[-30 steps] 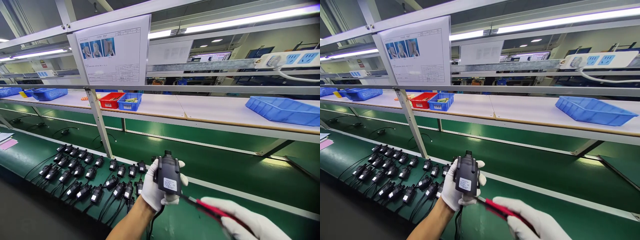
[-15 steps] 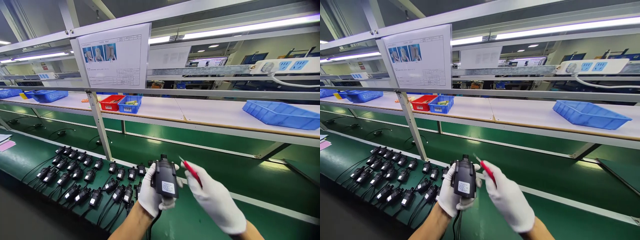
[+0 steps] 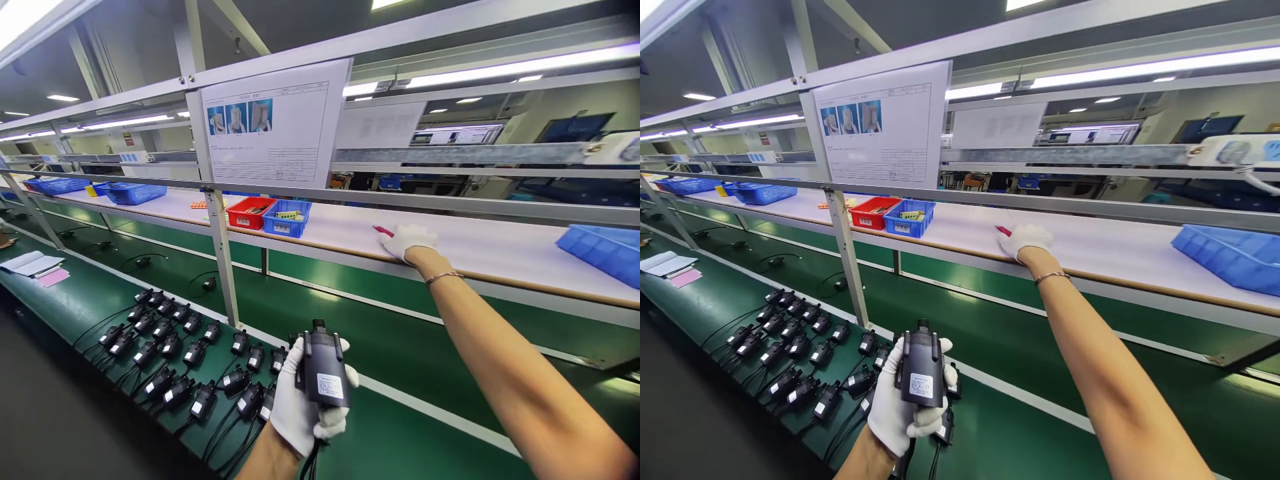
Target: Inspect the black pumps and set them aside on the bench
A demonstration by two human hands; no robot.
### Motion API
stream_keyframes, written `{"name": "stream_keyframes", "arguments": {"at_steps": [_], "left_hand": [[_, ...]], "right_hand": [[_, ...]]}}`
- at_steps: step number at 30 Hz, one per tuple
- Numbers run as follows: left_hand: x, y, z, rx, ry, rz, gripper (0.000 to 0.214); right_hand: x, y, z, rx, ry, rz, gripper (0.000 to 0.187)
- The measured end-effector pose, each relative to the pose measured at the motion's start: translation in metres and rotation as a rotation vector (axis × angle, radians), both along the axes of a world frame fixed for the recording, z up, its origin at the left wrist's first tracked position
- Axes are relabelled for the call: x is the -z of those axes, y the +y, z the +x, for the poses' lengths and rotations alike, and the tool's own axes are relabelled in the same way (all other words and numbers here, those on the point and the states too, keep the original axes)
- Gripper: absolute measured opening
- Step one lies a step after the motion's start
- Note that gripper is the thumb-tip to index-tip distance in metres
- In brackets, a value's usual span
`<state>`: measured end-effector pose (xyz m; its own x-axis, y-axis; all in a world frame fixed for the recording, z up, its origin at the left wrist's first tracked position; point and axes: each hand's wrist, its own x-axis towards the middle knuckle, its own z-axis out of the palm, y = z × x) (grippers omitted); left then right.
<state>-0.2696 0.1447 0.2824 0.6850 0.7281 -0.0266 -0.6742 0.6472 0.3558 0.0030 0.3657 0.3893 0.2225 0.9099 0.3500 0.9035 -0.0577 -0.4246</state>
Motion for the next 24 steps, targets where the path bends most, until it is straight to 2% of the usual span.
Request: {"name": "stream_keyframes", "arguments": {"at_steps": [1,3,5,6,7,8,9,10,11,13,15,17,20,24], "left_hand": [[0.0,0.002,-0.002,-0.016,-0.006,0.008,0.071],[0.0,0.006,-0.005,-0.04,-0.011,0.014,0.071],[0.0,0.011,-0.004,-0.059,0.002,-0.013,0.071],[0.0,0.012,-0.001,-0.079,0.016,-0.048,0.07],[0.0,0.013,0.002,-0.105,0.032,-0.093,0.067],[0.0,0.013,0.006,-0.134,0.05,-0.142,0.063],[0.001,0.013,0.01,-0.16,0.067,-0.19,0.058],[0.002,0.012,0.014,-0.174,0.082,-0.224,0.054],[0.003,0.011,0.017,-0.174,0.092,-0.24,0.052],[0.006,0.008,0.022,-0.084,0.102,-0.233,0.056],[0.01,0.006,0.026,0.052,0.089,-0.192,0.067],[0.013,0.004,0.029,0.107,0.066,-0.139,0.072],[0.014,0.001,0.034,0.042,0.057,-0.098,0.065],[0.005,-0.008,0.036,-0.029,0.108,-0.087,0.063]], "right_hand": [[0.001,-0.013,-0.011,-0.042,0.007,0.032,0.045],[0.013,-0.057,-0.04,-0.182,0.033,0.098,0.059],[0.036,-0.117,-0.072,-0.365,0.087,0.129,0.062],[0.049,-0.148,-0.086,-0.523,0.174,0.158,0.068],[0.063,-0.175,-0.099,-0.621,0.227,0.154,0.074],[0.076,-0.198,-0.108,-0.667,0.261,0.16,0.08],[0.088,-0.216,-0.114,-0.66,0.296,0.198,0.08],[0.097,-0.229,-0.115,-0.654,0.329,0.173,0.078],[0.104,-0.237,-0.113,-0.648,0.374,0.131,0.074],[0.112,-0.244,-0.101,-0.659,0.495,0.003,0.066],[0.113,-0.249,-0.084,-0.682,0.609,-0.087,0.061],[0.11,-0.256,-0.072,-0.675,0.658,-0.094,0.061],[0.107,-0.269,-0.065,-0.633,0.619,-0.044,0.06],[0.11,-0.279,-0.065,-0.598,0.497,0.05,0.06]]}}
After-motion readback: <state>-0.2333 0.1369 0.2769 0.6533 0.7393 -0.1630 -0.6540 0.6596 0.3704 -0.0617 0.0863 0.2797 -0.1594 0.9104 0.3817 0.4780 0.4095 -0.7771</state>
